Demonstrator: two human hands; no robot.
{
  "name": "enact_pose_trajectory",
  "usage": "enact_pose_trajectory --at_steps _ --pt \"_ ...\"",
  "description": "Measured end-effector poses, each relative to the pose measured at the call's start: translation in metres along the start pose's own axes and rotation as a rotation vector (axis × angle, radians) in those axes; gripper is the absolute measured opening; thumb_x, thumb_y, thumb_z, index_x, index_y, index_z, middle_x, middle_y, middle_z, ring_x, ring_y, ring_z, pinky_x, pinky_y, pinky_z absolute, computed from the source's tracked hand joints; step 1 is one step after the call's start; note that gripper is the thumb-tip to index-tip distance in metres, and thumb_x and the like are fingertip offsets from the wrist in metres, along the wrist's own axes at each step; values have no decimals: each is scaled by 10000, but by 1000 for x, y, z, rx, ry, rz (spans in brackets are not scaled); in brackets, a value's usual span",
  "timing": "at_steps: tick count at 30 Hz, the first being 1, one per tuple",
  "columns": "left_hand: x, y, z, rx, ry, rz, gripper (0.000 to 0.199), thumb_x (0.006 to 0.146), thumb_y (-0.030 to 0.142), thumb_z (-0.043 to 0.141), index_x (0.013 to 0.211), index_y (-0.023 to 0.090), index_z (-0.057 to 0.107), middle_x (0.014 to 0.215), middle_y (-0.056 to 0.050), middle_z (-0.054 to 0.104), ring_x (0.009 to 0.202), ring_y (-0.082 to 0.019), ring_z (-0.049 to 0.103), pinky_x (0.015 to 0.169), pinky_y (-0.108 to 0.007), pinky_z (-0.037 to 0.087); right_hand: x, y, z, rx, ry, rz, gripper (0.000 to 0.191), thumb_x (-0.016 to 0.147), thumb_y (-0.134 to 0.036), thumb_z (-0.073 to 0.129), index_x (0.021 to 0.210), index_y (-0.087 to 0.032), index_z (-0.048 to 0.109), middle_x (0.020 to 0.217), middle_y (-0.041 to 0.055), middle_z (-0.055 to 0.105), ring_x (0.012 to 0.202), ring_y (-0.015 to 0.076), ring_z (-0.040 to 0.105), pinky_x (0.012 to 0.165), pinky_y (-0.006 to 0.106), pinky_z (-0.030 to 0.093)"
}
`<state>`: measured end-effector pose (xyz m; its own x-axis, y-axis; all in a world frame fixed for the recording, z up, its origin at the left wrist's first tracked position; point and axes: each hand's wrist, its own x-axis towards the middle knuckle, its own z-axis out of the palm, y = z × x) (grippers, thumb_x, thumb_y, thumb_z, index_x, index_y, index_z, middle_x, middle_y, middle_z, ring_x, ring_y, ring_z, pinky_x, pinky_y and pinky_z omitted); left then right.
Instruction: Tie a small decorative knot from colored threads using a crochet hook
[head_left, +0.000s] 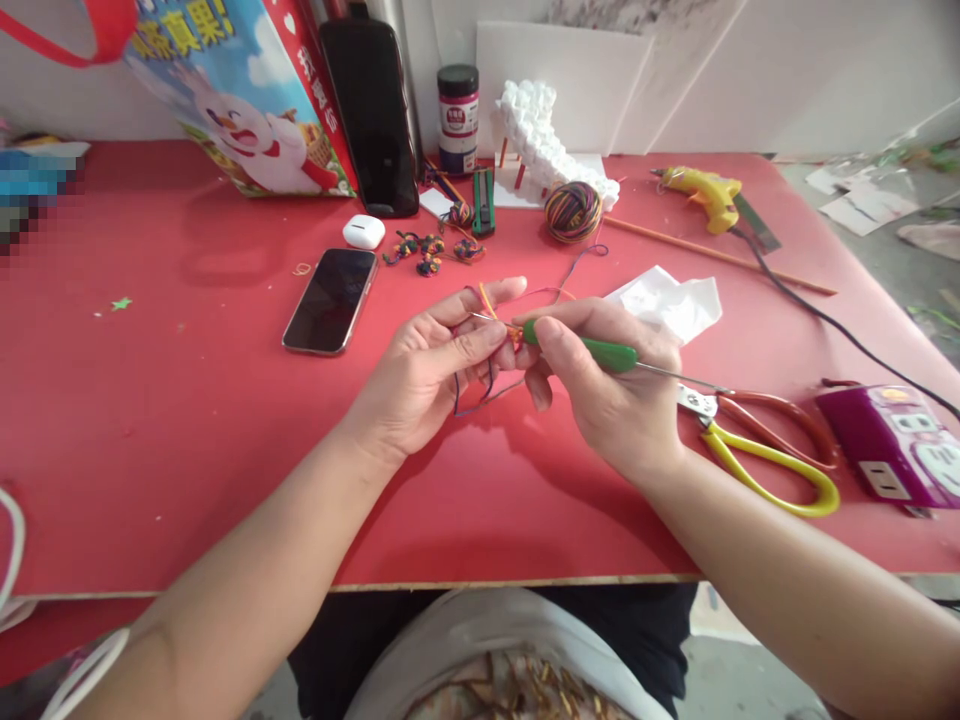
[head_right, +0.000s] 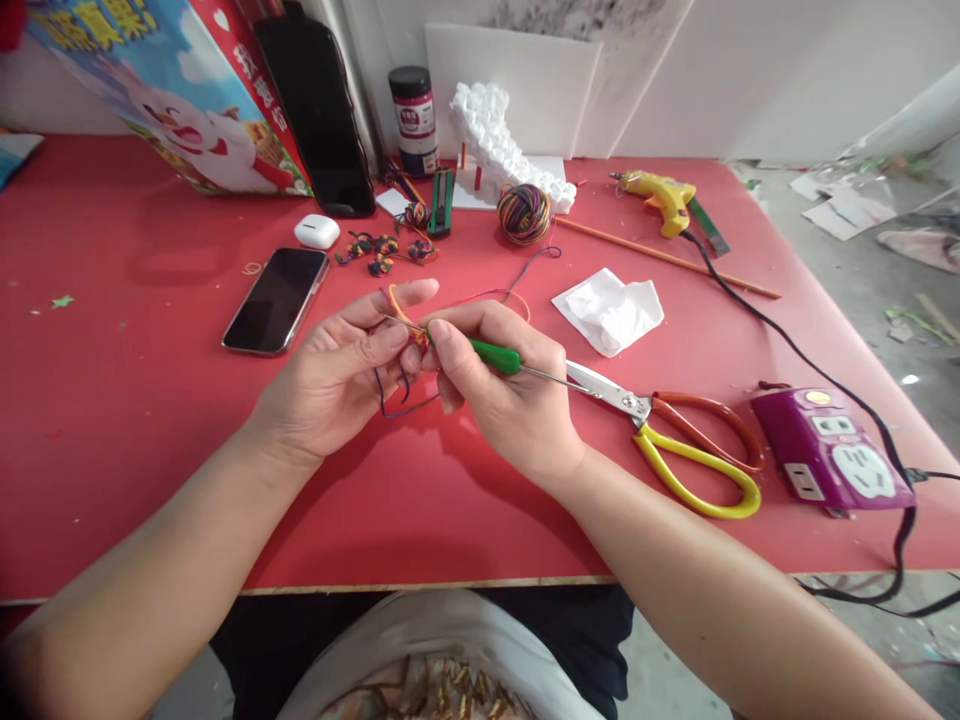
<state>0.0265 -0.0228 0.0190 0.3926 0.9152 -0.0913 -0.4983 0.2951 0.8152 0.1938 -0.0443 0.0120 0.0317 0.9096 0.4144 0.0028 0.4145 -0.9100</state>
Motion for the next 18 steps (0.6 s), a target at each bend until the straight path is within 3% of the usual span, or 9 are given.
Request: enact_pose_trajectory --at_steps 5,14,18 --pt "1 -2 1 -53 22 -10 262 839 216 888 1091 180 828 800 -5 737 740 -105 692 730 -207 572 0 -1 1 -1 15 -20 311 1000 -464 758 837 -201 732 701 2 742 456 94 587 426 248 493" --pt "0 0 -1 44 18 17 313 768 236 959 1055 216 834 723 23 734 765 -142 729 857 -276 595 0 -2 1 -29 10 -10 314 998 -474 754 832 -209 725 718 4 742 458 95 564 442 263 502" --pt "0 3 -3 133 34 77 287 853 391 896 1072 213 847 815 -17 774 819 -166 731 854 -305 574 0 -4 0 -33 10 -32 309 997 -472 752 830 -214 725 684 -1 711 459 103 556 445 274 490"
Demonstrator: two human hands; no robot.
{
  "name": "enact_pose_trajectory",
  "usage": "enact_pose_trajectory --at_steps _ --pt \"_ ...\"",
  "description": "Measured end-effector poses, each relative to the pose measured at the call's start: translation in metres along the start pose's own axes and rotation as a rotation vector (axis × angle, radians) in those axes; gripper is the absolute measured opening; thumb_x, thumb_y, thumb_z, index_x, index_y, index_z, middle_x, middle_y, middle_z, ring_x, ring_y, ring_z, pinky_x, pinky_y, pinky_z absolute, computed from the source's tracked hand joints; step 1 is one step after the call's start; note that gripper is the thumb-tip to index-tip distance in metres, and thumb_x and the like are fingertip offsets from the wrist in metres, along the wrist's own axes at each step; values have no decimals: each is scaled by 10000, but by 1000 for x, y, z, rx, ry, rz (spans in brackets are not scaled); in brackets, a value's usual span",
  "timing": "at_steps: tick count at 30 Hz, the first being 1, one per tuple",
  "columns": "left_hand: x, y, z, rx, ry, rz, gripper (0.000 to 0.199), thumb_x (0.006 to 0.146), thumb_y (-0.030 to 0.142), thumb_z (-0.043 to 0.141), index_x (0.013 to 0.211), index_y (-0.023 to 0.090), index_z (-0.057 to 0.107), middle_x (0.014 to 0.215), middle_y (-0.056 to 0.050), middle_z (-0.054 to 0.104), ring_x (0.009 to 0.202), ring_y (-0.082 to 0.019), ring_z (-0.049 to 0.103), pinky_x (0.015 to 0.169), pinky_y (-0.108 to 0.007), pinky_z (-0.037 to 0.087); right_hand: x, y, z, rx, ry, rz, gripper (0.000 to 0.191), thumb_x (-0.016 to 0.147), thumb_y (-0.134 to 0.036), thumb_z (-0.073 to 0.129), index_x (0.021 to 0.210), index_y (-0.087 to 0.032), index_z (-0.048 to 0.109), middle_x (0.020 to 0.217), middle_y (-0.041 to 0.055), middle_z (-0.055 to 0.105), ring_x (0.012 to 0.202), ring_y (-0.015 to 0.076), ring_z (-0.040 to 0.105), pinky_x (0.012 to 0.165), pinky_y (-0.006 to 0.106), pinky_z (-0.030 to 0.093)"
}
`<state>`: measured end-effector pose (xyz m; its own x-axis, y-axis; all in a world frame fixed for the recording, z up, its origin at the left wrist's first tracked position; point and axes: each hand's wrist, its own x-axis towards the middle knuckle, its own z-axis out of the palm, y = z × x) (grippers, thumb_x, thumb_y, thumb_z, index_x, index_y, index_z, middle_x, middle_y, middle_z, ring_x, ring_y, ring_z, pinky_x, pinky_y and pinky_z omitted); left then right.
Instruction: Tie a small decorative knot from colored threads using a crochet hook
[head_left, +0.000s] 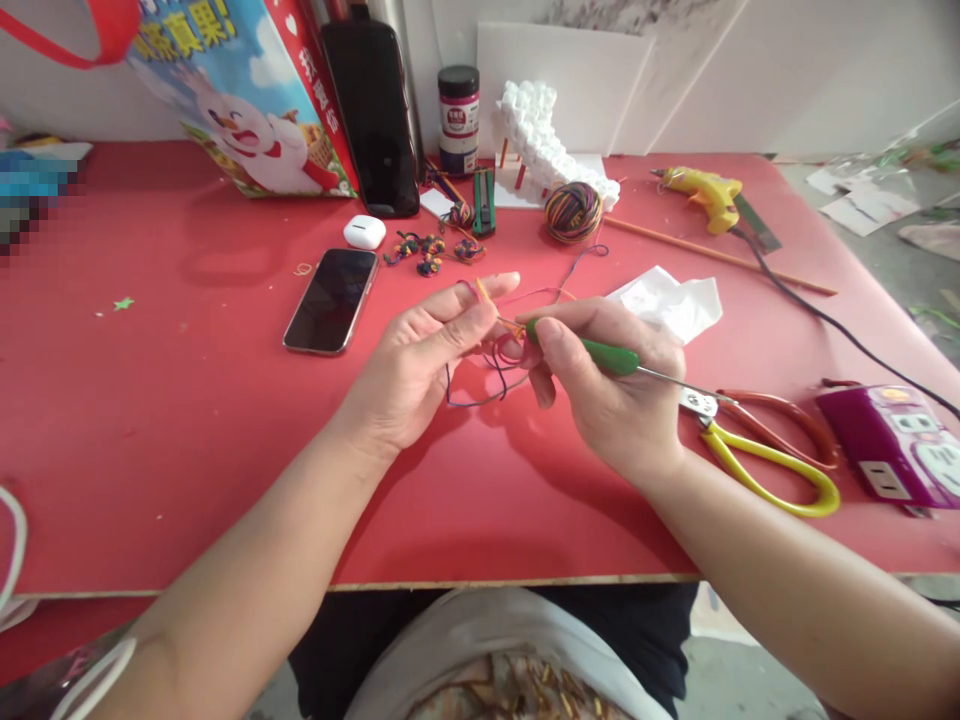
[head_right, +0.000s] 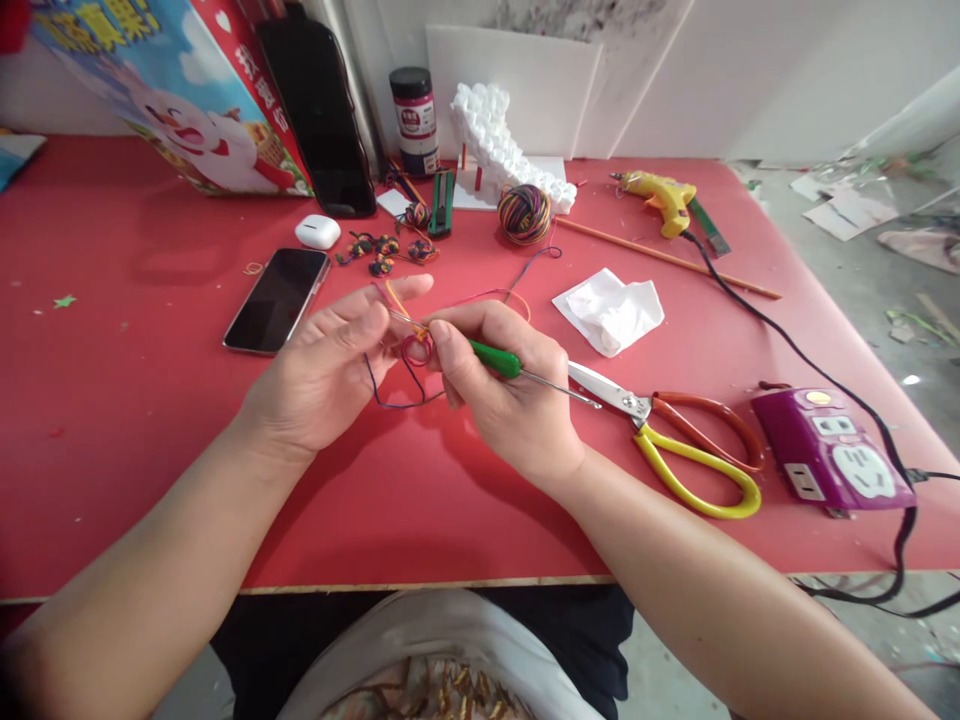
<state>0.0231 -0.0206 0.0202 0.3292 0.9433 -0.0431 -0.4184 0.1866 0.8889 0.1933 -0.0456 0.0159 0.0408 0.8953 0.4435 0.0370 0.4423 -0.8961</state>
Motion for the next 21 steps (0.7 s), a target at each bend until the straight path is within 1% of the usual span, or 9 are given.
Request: enact_pose_trajectory --at_steps 4,6,8,10,13,15,18,20,21 --pt "2 0 2 134 86 87 292 932 495 789 991 216 852 957 -58 802 920 -191 713 854 -314 538 0 0 -1 -37 16 -13 314 998 -490 745 842 -218 732 613 -22 657 448 110 555 451 279 493" --pt "3 -1 3 170 124 87 330 962 530 740 960 218 847 1009 -76 805 965 -204 706 868 -331 531 0 0 -1 -40 20 -18 315 999 -492 743 849 -215 736 607 -24 653 446 110 560 449 278 492" --pt "4 -3 1 198 169 93 367 980 551 703 885 222 835 1007 -87 801 992 -221 700 882 -359 530 0 -1 -1 -37 22 -27 326 999 -497 742 843 -211 738 619 -20 663 445 107 563 444 275 488" --pt "5 -5 -2 248 244 140 361 964 504 733 747 224 800 977 -79 789 1005 -227 689 908 -381 527 -1 -2 -2 -35 22 -23 334 998 -506 742 841 -211 737 640 -15 679 448 104 565 442 274 488" --pt "6 -6 -8 345 360 235 309 866 329 838 598 218 733 932 -46 745 1010 -211 664 956 -384 517 -1 -3 -2 -27 20 -14 335 993 -517 747 842 -218 735 653 -10 689 460 108 575 443 279 490" --pt "6 -5 -11 352 416 269 227 801 243 868 623 222 729 957 -29 726 1024 -202 650 972 -376 517 -1 -4 -2 -15 23 -12 326 991 -508 753 836 -223 734 645 -12 681 460 111 576 440 284 487" --pt "7 -2 -13 314 480 339 129 774 171 842 765 244 736 1018 -18 720 1074 -213 646 995 -372 522 -1 -4 -3 -2 33 -5 309 990 -497 757 832 -233 736 649 -12 677 457 114 570 442 294 489" --pt "6 0 -12 305 487 421 151 789 136 794 846 256 722 1075 -20 725 1124 -226 655 1020 -382 518 -1 -4 -3 -2 38 1 307 987 -505 758 834 -239 738 652 -11 677 458 118 569 446 301 494" --pt "5 0 -11 300 458 444 163 797 129 775 875 257 711 1113 -25 730 1161 -237 659 1034 -394 515 -1 -5 -3 -1 39 5 308 986 -510 759 838 -241 739 651 -11 676 459 120 568 449 304 498"
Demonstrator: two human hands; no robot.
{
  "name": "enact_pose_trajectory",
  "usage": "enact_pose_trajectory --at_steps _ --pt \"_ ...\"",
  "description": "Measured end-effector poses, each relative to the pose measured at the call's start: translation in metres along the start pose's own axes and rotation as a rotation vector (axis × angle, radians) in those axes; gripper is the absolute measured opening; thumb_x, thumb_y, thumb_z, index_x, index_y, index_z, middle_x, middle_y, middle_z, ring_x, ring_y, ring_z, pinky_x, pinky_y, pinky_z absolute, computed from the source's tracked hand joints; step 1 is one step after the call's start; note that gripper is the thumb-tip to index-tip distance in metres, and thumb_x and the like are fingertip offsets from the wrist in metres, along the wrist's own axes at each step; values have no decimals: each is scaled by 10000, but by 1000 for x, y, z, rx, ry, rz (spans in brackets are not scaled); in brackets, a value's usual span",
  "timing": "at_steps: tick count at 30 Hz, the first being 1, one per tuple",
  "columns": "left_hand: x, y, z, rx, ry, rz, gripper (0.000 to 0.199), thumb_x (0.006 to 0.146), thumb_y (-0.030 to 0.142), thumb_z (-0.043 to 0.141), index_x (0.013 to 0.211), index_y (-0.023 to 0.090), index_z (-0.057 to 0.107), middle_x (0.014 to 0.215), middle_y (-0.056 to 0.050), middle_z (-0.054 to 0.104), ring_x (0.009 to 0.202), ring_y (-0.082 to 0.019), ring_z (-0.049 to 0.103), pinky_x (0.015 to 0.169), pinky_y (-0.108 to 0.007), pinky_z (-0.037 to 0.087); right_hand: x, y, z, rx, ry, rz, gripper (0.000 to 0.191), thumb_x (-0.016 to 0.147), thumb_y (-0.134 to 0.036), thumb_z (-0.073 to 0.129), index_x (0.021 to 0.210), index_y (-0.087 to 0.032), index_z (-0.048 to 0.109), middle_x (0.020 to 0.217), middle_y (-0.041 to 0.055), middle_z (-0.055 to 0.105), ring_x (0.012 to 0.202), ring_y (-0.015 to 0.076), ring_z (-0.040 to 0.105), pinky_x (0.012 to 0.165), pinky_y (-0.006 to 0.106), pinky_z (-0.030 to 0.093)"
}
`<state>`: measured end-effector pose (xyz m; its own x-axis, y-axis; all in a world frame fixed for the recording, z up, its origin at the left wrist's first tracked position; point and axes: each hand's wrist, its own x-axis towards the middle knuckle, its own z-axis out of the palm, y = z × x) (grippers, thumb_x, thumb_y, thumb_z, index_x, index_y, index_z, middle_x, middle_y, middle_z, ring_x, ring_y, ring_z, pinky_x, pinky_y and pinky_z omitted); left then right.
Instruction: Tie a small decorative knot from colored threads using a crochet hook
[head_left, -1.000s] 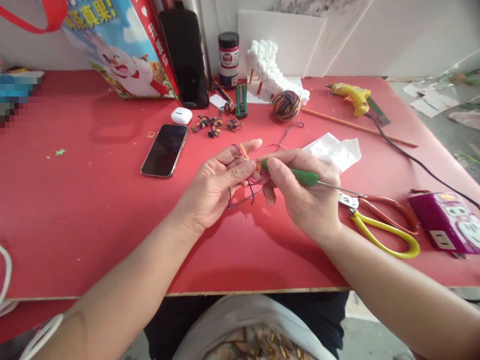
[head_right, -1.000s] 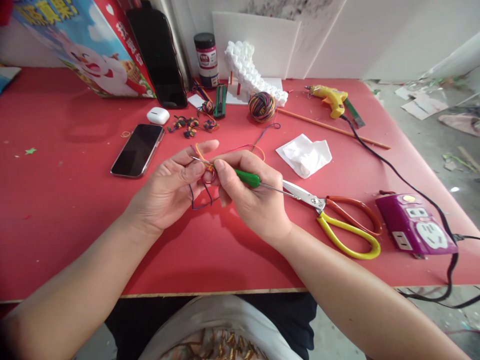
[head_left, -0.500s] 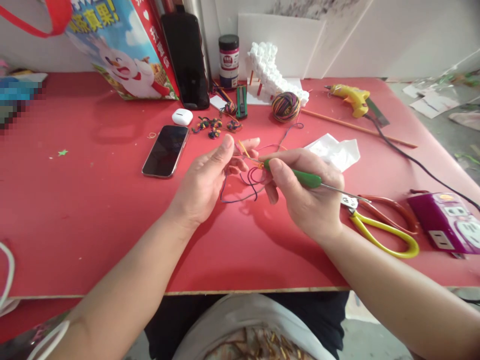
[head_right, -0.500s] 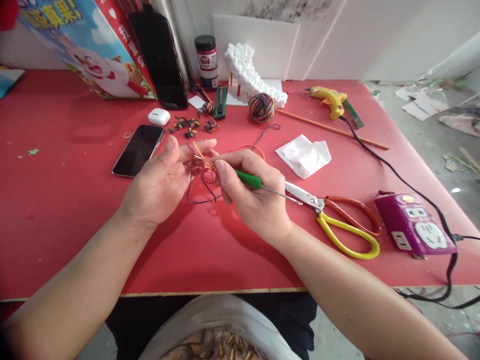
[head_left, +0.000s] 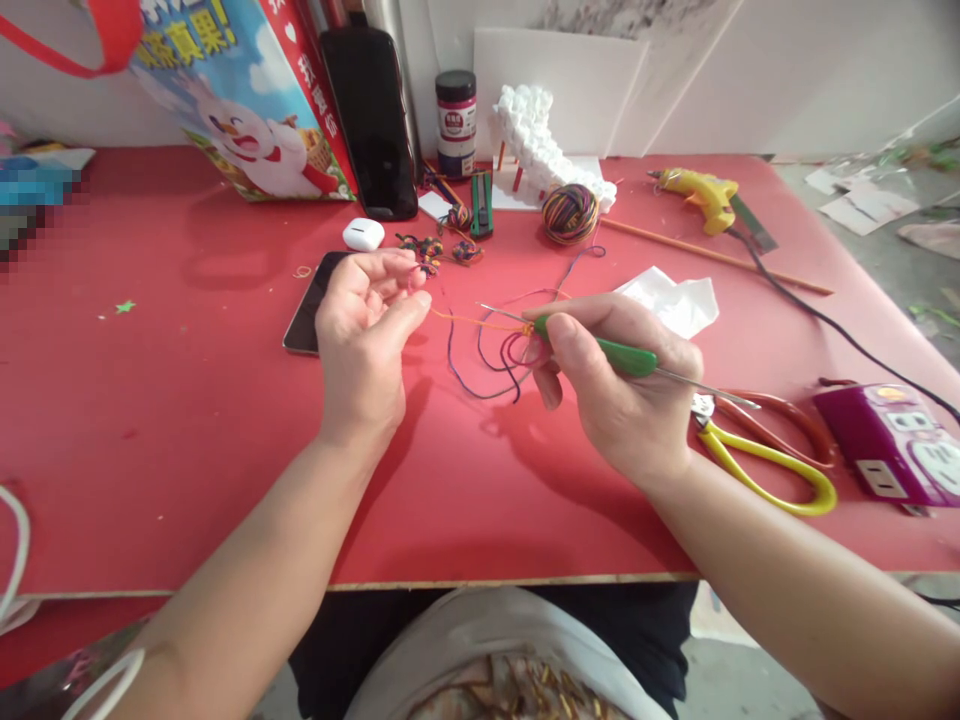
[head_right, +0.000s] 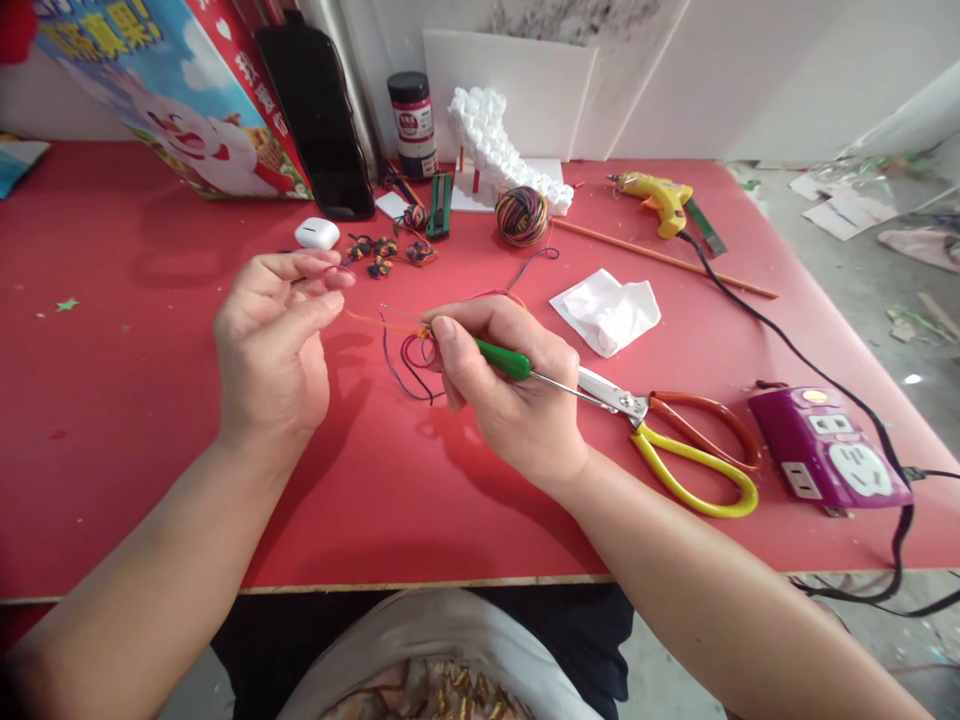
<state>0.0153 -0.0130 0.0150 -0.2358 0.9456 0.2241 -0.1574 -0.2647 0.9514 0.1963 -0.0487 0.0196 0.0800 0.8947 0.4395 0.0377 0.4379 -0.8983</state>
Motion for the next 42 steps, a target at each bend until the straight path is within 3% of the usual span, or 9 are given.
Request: enact_pose_trajectory --at_steps 6,11,16,19,23,28,33,37,42 --pt "-10 6 7 -91 -312 -59 260 747 180 885 879 242 670 1215 -56 744 1190 -274 687 1022 -425 525 0 0 -1 37 10 2 277 992 -474 766 856 -233 746 678 -2 693 486 117 586 456 294 496" --pt "9 0 0 -60 142 -41 227 943 373 719 753 259 674 620 17 540 580 -135 458 598 -294 445 0 3 -1 68 29 -29 269 981 -479 781 860 -241 752 654 -19 674 478 112 577 450 288 494" --pt "19 -5 -6 70 282 88 290 960 280 706 672 257 731 720 -4 644 705 -134 558 739 -314 495 1 3 -1 100 29 -64 209 990 -415 782 876 -240 774 656 -23 680 466 107 577 433 285 476" --pt "10 -3 -2 45 28 171 98 849 259 859 829 278 765 933 -1 760 987 -186 688 923 -339 552 1 3 -2 111 28 -60 184 1002 -387 768 892 -240 783 681 -18 697 474 107 586 425 283 469" --pt "-6 3 4 -105 -528 -158 387 850 353 886 1206 269 761 1194 -74 783 1009 -222 741 797 -326 581 1 5 -3 133 15 -68 149 1014 -337 752 917 -235 800 684 -17 701 491 113 605 424 283 473" --pt "-12 7 6 32 -825 -419 242 948 419 772 979 180 787 716 -8 677 588 -114 583 559 -259 432 8 6 -9 173 57 -41 138 1013 -306 746 908 -234 802 739 -16 721 475 97 602 427 268 481" --pt "3 -8 0 214 -375 -290 130 932 267 701 980 191 795 670 16 620 607 -117 523 645 -283 446 28 -1 -20 249 291 -95 158 960 -168 765 807 -191 798 688 12 686 485 93 598 362 230 375" --pt "14 -20 -9 185 31 64 378 715 31 684 1032 223 759 1075 -34 757 992 -195 681 844 -340 519 33 -4 -22 203 325 -119 214 995 -215 738 783 -197 766 729 2 700 426 55 535 353 211 340" --pt "2 -11 -4 33 -187 202 242 849 258 774 1089 281 758 1291 -54 748 1228 -293 691 1065 -453 543 17 4 -14 269 82 33 180 1015 -311 736 869 -218 787 732 -19 699 436 70 553 404 230 457"
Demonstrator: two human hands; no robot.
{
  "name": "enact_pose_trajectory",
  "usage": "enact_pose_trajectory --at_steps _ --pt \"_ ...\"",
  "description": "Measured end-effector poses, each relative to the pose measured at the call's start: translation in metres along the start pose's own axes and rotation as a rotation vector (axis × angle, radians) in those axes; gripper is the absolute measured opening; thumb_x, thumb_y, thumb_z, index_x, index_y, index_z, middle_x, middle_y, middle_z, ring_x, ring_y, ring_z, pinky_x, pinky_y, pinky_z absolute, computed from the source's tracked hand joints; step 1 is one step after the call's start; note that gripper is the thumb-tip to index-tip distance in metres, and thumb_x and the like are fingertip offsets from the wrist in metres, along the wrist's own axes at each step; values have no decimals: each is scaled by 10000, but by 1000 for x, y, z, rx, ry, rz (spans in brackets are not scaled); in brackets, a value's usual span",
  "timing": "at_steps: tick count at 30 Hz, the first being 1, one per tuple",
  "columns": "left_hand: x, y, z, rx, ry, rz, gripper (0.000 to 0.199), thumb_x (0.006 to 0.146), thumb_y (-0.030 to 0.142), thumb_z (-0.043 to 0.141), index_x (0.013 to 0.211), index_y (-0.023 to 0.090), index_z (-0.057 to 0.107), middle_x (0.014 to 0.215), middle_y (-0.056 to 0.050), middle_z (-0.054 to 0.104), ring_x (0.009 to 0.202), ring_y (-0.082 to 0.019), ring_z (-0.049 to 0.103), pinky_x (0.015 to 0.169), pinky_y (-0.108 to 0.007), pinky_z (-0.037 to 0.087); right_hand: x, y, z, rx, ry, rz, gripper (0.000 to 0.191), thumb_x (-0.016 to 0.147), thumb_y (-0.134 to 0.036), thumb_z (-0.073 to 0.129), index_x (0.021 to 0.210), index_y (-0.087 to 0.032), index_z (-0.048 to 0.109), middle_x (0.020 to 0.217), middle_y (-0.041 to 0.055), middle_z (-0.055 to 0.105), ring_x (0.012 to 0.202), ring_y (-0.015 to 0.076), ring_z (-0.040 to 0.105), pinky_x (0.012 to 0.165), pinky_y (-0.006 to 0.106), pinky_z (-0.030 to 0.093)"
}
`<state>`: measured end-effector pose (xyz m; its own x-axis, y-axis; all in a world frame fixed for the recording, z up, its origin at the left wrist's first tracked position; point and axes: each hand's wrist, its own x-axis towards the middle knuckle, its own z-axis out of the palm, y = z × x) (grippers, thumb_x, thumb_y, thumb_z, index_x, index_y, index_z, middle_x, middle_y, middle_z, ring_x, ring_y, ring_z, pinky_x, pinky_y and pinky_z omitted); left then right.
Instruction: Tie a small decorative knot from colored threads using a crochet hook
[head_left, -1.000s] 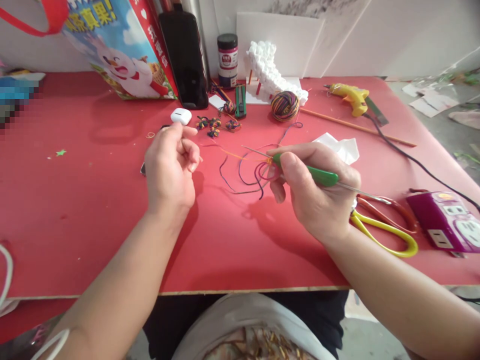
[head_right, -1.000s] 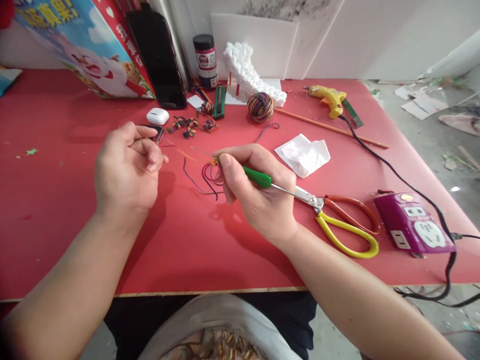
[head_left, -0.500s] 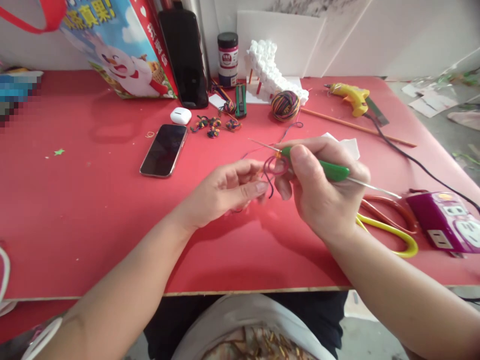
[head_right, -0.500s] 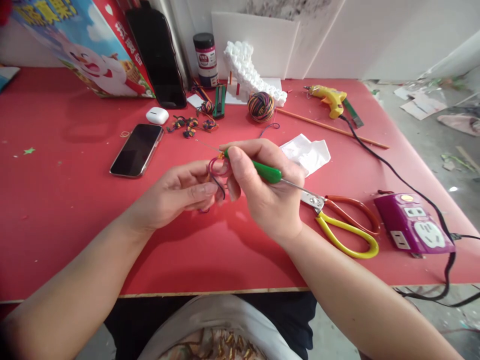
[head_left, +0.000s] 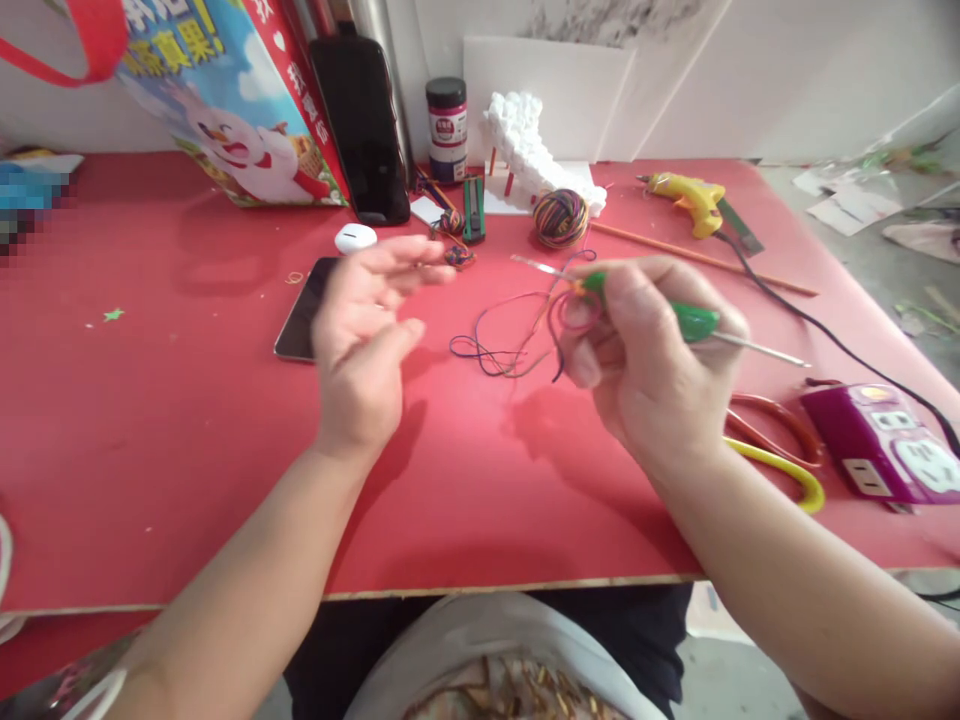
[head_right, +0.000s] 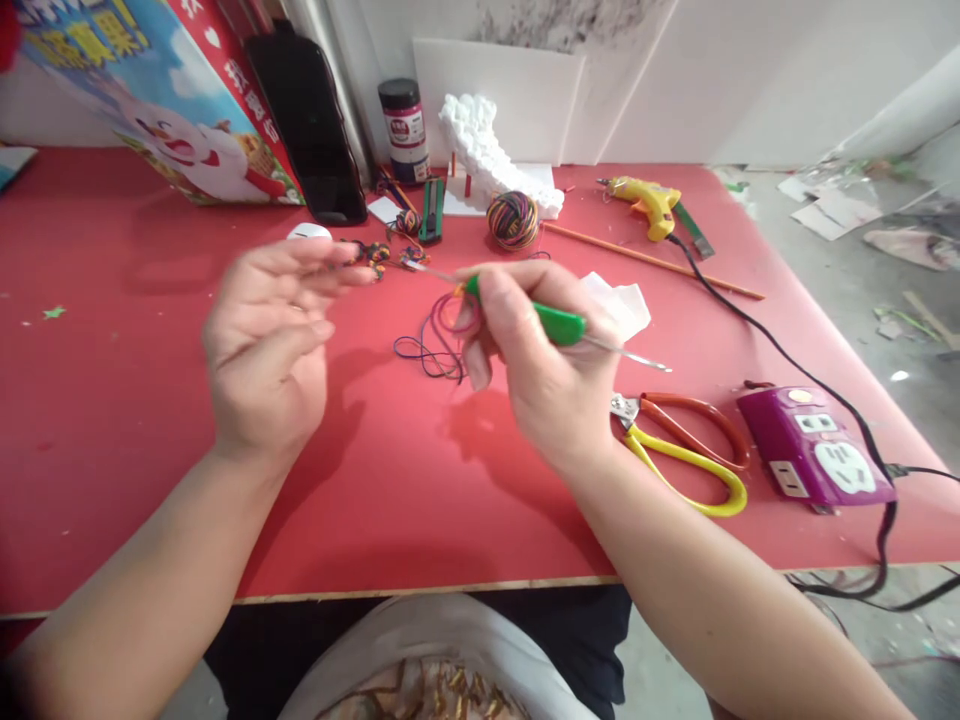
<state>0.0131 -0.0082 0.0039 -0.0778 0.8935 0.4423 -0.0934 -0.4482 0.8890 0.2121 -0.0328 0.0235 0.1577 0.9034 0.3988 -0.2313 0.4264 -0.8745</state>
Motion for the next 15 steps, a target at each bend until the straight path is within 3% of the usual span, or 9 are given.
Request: enact_pose_trajectory --at_steps 3,5,7,8,12,15 --pt "-11 9 14 -193 -377 -295 331 895 333 803 1219 283 755 1390 -85 719 1187 -276 709 995 -421 579 -8 3 3 15 -62 52 160 1003 -324 757 888 -215 783 727 -26 698 445 79 578 421 238 482" --pt "-16 13 19 -217 -501 -398 250 936 365 789 1160 253 781 1189 -85 759 990 -220 714 895 -378 580 -6 3 3 23 -44 54 145 993 -307 767 883 -217 792 730 -24 709 447 80 585 413 233 470" --pt "-17 16 20 -99 -511 -432 197 988 392 750 986 210 825 789 -25 668 775 -149 623 771 -303 526 0 1 2 22 25 35 150 989 -278 757 855 -221 795 718 -23 711 430 76 570 388 226 435" --pt "-16 17 19 -64 -513 -445 239 997 407 745 929 197 838 691 -3 593 700 -127 563 723 -286 495 5 1 1 33 86 7 165 977 -242 755 816 -223 784 691 -27 702 405 69 540 367 221 404" --pt "-8 18 10 -260 -387 -481 306 940 488 805 826 206 842 652 1 565 561 -81 405 532 -256 330 20 2 -4 47 241 6 236 966 -210 726 734 -214 769 673 -12 690 390 67 494 343 237 359" --pt "-2 20 8 -431 -340 -525 315 872 539 853 790 236 828 556 27 472 501 -82 320 481 -254 264 22 7 -6 22 241 13 266 941 -262 779 686 -229 710 655 -28 671 393 65 470 351 228 353"
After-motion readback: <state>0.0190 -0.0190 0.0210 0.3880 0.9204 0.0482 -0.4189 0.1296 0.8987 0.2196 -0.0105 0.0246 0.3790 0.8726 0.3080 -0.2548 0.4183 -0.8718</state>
